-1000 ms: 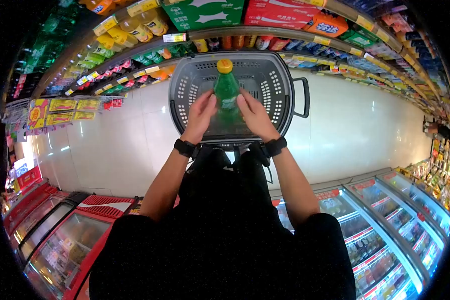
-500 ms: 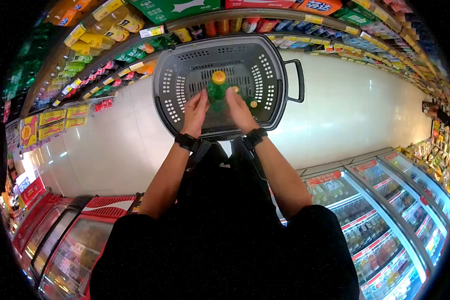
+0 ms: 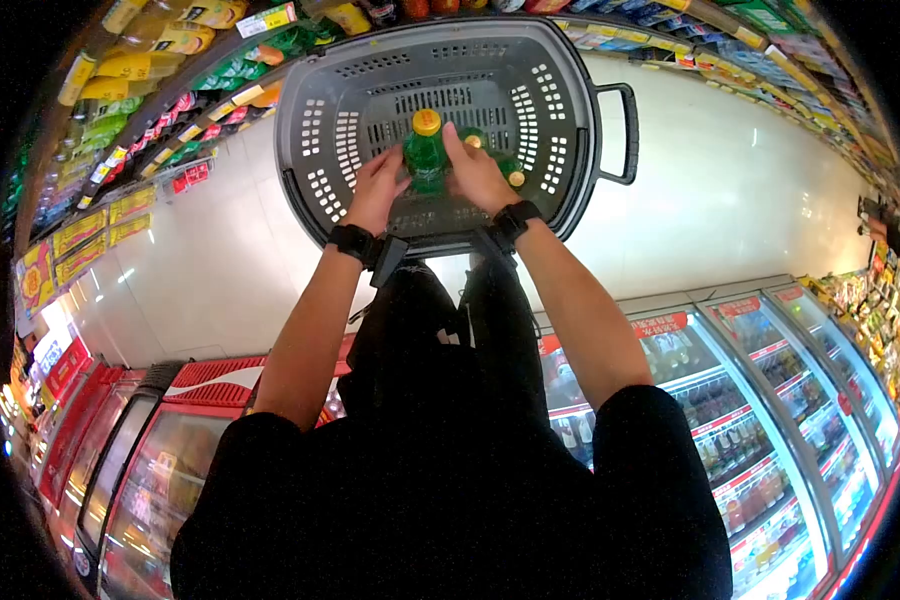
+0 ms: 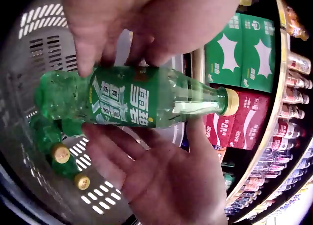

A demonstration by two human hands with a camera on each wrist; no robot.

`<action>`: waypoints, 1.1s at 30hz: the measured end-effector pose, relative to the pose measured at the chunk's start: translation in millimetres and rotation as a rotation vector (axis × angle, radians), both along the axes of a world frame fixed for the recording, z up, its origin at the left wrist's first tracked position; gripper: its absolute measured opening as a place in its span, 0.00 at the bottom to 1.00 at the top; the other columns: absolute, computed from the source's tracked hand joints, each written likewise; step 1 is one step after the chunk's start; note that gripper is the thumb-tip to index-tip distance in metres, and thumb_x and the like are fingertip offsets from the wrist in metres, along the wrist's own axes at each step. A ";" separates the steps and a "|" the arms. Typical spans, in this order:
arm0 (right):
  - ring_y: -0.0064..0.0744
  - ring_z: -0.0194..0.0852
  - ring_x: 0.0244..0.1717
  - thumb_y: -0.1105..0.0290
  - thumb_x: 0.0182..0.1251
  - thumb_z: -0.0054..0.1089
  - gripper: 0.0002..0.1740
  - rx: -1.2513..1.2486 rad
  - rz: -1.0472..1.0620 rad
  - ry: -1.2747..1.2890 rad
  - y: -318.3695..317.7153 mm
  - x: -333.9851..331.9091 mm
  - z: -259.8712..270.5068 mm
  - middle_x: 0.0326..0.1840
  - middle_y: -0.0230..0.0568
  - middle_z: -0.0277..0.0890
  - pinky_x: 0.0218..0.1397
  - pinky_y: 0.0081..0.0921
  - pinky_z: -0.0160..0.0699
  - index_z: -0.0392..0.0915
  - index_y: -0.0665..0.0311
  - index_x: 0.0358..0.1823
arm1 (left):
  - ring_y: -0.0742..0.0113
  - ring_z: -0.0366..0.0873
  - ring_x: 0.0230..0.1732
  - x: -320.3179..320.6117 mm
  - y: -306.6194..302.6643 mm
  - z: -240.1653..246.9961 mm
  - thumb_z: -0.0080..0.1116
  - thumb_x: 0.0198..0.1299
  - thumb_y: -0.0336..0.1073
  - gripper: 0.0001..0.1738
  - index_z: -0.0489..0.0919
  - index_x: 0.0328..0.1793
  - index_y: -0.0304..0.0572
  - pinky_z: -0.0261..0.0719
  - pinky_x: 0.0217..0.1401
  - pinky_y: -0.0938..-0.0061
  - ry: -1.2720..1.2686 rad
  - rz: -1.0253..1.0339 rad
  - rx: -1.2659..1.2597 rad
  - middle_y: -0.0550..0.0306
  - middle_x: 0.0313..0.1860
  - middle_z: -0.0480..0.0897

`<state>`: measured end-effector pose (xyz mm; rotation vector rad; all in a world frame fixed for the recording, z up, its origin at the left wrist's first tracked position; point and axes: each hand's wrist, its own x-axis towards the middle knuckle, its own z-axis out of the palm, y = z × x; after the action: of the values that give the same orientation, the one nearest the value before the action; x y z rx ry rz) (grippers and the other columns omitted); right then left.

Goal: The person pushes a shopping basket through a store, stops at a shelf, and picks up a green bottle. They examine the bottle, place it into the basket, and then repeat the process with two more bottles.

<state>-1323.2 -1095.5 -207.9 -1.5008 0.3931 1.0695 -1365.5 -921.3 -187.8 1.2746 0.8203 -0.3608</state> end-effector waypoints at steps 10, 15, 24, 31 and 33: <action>0.47 0.63 0.66 0.40 0.73 0.40 0.32 0.192 -0.386 0.315 37.0 -10.8 -22.4 0.70 0.44 0.63 0.74 0.56 0.51 0.66 0.54 0.67 | 0.62 0.70 0.68 8.8 2.2 -57.4 0.53 0.72 0.46 0.28 0.70 0.70 0.34 0.68 0.72 0.60 0.257 0.104 -0.151 0.53 0.66 0.74; 0.40 0.66 0.61 0.51 0.67 0.50 0.24 0.083 -0.400 0.350 49.4 -26.9 -57.4 0.59 0.40 0.69 0.66 0.53 0.61 0.70 0.53 0.60 | 0.62 0.77 0.58 4.6 6.1 -73.5 0.58 0.68 0.43 0.24 0.75 0.63 0.34 0.77 0.60 0.63 0.263 0.062 -0.153 0.56 0.57 0.79; 0.46 0.73 0.56 0.51 0.67 0.49 0.27 -0.314 -0.139 0.109 60.1 -44.4 -122.2 0.54 0.53 0.76 0.58 0.35 0.70 0.76 0.70 0.52 | 0.55 0.74 0.62 -10.6 10.7 -143.9 0.60 0.66 0.45 0.31 0.71 0.69 0.33 0.76 0.59 0.61 0.313 -0.138 0.039 0.48 0.65 0.74; 0.48 0.73 0.57 0.51 0.66 0.53 0.31 -0.311 -0.030 -0.016 52.4 -54.1 -139.3 0.55 0.58 0.75 0.59 0.37 0.70 0.74 0.73 0.56 | 0.45 0.66 0.70 -9.8 10.2 -154.6 0.56 0.66 0.51 0.39 0.62 0.77 0.33 0.65 0.68 0.51 0.452 -0.316 -0.002 0.39 0.73 0.67; 0.51 0.73 0.59 0.51 0.65 0.54 0.32 -0.354 -0.083 0.045 56.8 -50.6 -138.9 0.57 0.61 0.74 0.60 0.38 0.70 0.73 0.73 0.58 | 0.45 0.66 0.71 -4.0 8.1 -154.1 0.55 0.67 0.51 0.39 0.62 0.76 0.33 0.65 0.68 0.51 0.464 -0.334 -0.012 0.39 0.73 0.67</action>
<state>-1373.8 -1038.7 -346.8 -1.7556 0.6990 1.0053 -1369.5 -913.2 -341.9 1.3378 0.9888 -0.9528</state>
